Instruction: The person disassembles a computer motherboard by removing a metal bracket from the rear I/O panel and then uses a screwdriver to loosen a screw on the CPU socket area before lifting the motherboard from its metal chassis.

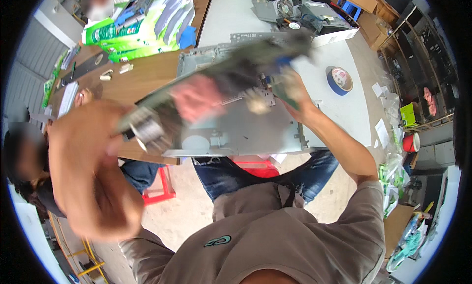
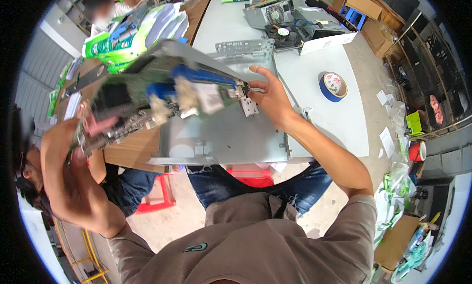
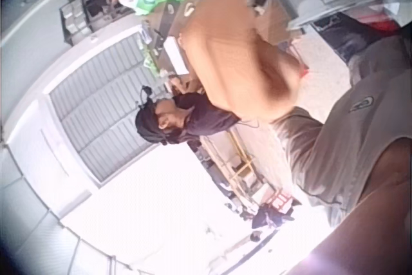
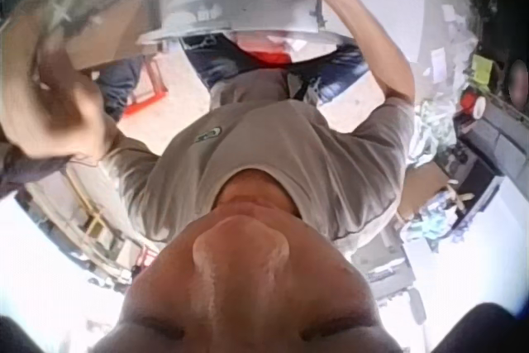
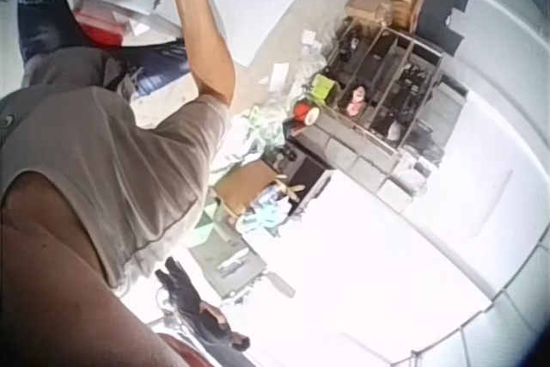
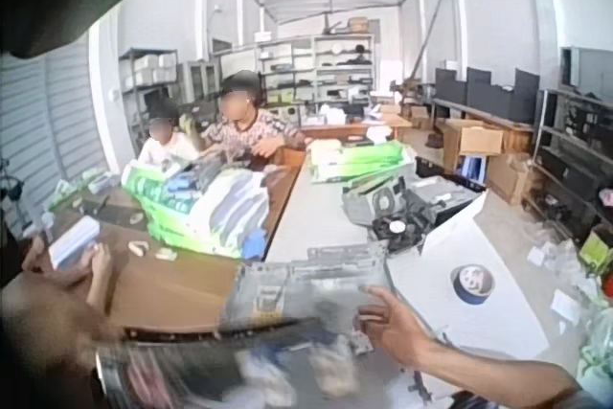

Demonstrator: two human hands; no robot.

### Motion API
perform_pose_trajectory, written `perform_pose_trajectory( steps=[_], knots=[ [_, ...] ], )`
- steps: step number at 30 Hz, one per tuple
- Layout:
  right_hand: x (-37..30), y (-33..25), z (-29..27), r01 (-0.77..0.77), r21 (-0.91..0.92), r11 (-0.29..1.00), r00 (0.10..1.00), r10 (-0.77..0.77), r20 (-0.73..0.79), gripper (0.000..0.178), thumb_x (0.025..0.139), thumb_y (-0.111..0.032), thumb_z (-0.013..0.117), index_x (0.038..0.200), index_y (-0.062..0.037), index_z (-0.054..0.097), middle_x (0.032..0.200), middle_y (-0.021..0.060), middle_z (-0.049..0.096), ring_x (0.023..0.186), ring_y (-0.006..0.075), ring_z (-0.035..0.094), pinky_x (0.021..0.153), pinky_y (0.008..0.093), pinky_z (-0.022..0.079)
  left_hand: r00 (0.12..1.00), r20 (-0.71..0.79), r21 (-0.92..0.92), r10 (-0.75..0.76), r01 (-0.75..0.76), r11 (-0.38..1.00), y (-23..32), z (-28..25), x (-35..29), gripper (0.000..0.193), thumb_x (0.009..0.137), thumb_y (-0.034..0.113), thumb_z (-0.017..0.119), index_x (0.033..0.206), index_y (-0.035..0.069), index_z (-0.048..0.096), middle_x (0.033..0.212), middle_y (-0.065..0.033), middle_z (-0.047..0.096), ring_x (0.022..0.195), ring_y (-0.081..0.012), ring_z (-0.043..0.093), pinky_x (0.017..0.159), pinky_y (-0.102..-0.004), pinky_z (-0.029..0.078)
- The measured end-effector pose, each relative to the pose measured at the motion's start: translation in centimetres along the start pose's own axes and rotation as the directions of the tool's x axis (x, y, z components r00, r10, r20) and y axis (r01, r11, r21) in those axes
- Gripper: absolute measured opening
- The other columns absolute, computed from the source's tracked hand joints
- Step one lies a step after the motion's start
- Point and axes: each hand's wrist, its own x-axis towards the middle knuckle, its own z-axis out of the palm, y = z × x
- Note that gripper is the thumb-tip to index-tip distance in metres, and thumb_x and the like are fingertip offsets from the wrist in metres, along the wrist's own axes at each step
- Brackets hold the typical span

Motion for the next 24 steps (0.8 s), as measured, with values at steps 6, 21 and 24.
perform_pose_trajectory(
  steps=[6,21,24],
  knots=[
    [4.0,-2.3,-2.4,0.299,-0.073,0.951,0.945,-0.285,0.158,0.066,0.083,-0.003,0.068,0.144,-0.0056,0.043,0.111,0.0128,0.062,0.095,0.0145,0.058,0.081,0.0281,0.047,0.946,-0.208,-0.223,-0.249,0.202,0.954,-6.0,1.9,1.6,0.026,0.092,-0.009,0.052,0.117,-0.003,0.057,0.106,-0.0139,0.066,0.100,-0.0196,0.062,0.089,-0.0306,0.047],
    [3.8,-10.3,-1.7,0.265,0.043,0.963,0.873,-0.258,0.413,0.057,0.096,-0.043,0.060,0.133,-0.0002,0.054,0.106,0.0113,0.066,0.101,0.0208,0.063,0.090,0.0380,0.051,0.296,0.604,-0.596,-0.740,0.784,-0.172,-26.8,16.0,-12.0,0.049,0.080,-0.010,0.046,0.127,-0.005,0.056,0.116,-0.0076,0.063,0.102,-0.0134,0.059,0.092,-0.0240,0.046],
    [1.5,-8.8,-1.6,0.227,0.053,0.972,0.871,-0.227,0.437,0.043,0.096,-0.017,0.064,0.130,0.0074,0.055,0.105,0.0115,0.066,0.096,0.0202,0.066,0.088,0.0370,0.056,0.250,0.751,-0.512,-0.611,0.805,-0.301,-26.4,19.3,-13.1,0.048,0.081,-0.011,0.046,0.128,-0.004,0.055,0.119,-0.0078,0.062,0.103,-0.0142,0.060,0.091,-0.0240,0.049]
  ],
)
